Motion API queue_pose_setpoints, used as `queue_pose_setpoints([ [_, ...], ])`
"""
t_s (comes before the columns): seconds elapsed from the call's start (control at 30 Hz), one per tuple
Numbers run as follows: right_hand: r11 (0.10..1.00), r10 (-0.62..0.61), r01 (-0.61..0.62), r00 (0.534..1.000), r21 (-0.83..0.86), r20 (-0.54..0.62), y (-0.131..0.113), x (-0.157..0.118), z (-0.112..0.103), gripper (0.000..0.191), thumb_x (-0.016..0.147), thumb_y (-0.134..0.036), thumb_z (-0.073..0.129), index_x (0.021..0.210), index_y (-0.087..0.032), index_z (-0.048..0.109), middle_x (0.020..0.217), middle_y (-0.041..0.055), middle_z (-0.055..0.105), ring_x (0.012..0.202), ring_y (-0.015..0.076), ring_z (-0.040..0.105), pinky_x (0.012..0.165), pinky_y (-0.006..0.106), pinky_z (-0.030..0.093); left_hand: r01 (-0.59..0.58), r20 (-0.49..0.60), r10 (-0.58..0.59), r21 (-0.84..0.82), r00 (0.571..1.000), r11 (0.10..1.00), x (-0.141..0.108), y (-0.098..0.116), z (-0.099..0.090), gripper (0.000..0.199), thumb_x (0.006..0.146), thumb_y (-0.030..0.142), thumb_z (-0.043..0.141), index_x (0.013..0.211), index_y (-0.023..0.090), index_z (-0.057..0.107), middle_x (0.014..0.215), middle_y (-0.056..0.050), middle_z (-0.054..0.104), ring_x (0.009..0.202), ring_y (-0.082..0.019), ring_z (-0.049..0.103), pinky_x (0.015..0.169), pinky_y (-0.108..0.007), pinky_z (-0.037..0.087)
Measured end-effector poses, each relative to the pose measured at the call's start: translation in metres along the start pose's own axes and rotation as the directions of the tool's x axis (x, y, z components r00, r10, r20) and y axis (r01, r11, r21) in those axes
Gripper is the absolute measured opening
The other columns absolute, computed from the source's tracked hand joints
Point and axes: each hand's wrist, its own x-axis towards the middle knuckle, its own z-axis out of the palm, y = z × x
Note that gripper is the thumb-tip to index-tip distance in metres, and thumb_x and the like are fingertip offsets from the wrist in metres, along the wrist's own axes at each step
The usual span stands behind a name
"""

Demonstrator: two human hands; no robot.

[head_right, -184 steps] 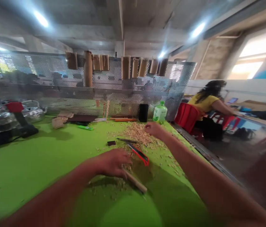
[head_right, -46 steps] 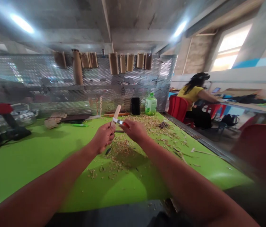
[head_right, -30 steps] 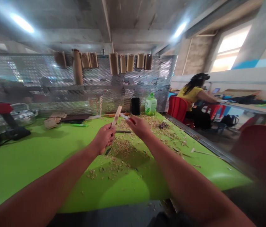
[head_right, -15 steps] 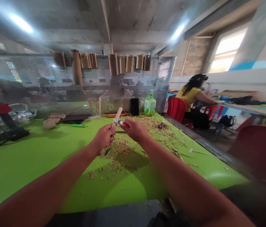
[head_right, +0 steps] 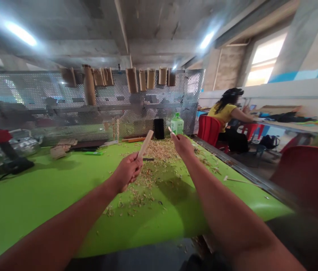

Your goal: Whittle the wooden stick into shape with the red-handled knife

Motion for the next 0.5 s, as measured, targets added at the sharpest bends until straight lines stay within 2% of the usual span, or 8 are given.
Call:
queue_pose_setpoints([
  [0.1,0.980,-0.154,0.151,0.988,0.130,0.012,-0.006,-0.011,0.008,0.051,0.092,-0.063,0.038,0.068,-0.022,0.054,0.063,0.0006,0.052,0.061,0.0156,0.045,0.056,0.027,0.025,-0.046,-0.070,0.048,0.031,0.996,0.998,0.007,-0.005,-0.010,0.019,0.087,0.036,0.058,0.086,0.021,0.047,0.062,0.009,0.038,0.036,-0.003,0.027,0.031,-0.016,0.025],
  [0.2,0.916,-0.347,0.316,0.933,0.249,0.095,-0.023,-0.031,0.020,0.045,0.090,-0.061,0.043,0.071,-0.021,0.054,0.064,-0.0012,0.051,0.062,0.0144,0.045,0.057,0.026,0.028,-0.055,-0.084,0.063,0.099,0.994,0.994,0.014,-0.011,-0.017,0.017,0.089,0.032,0.054,0.080,0.021,0.044,0.062,0.008,0.039,0.037,-0.004,0.030,0.032,-0.016,0.029],
  [0.27,0.885,-0.419,0.371,0.897,0.281,0.138,-0.033,-0.041,0.025,0.042,0.090,-0.058,0.046,0.074,-0.020,0.056,0.066,-0.0011,0.052,0.065,0.0145,0.047,0.059,0.025,0.029,-0.059,-0.047,0.065,0.117,0.997,0.991,0.015,-0.013,-0.019,0.016,0.089,0.031,0.053,0.080,0.021,0.044,0.064,0.007,0.042,0.038,-0.004,0.034,0.033,-0.016,0.032],
  [0.4,0.887,-0.435,0.388,0.884,0.250,0.174,-0.041,-0.052,0.025,0.040,0.090,-0.056,0.046,0.076,-0.020,0.059,0.067,-0.0005,0.053,0.065,0.0149,0.048,0.060,0.026,0.029,-0.022,0.041,0.018,0.110,0.999,0.994,0.014,-0.013,-0.020,0.016,0.086,0.030,0.059,0.090,0.020,0.047,0.074,0.005,0.050,0.043,-0.005,0.043,0.037,-0.018,0.040],
  [0.5,0.927,-0.364,0.346,0.923,0.146,0.124,-0.041,-0.051,0.024,0.042,0.088,-0.060,0.050,0.075,-0.021,0.059,0.065,-0.0005,0.053,0.062,0.0147,0.046,0.058,0.027,0.026,0.032,0.101,-0.040,0.084,0.994,0.996,0.014,-0.012,-0.024,0.022,0.083,0.029,0.062,0.097,0.021,0.046,0.078,0.005,0.052,0.045,-0.005,0.046,0.039,-0.019,0.044],
])
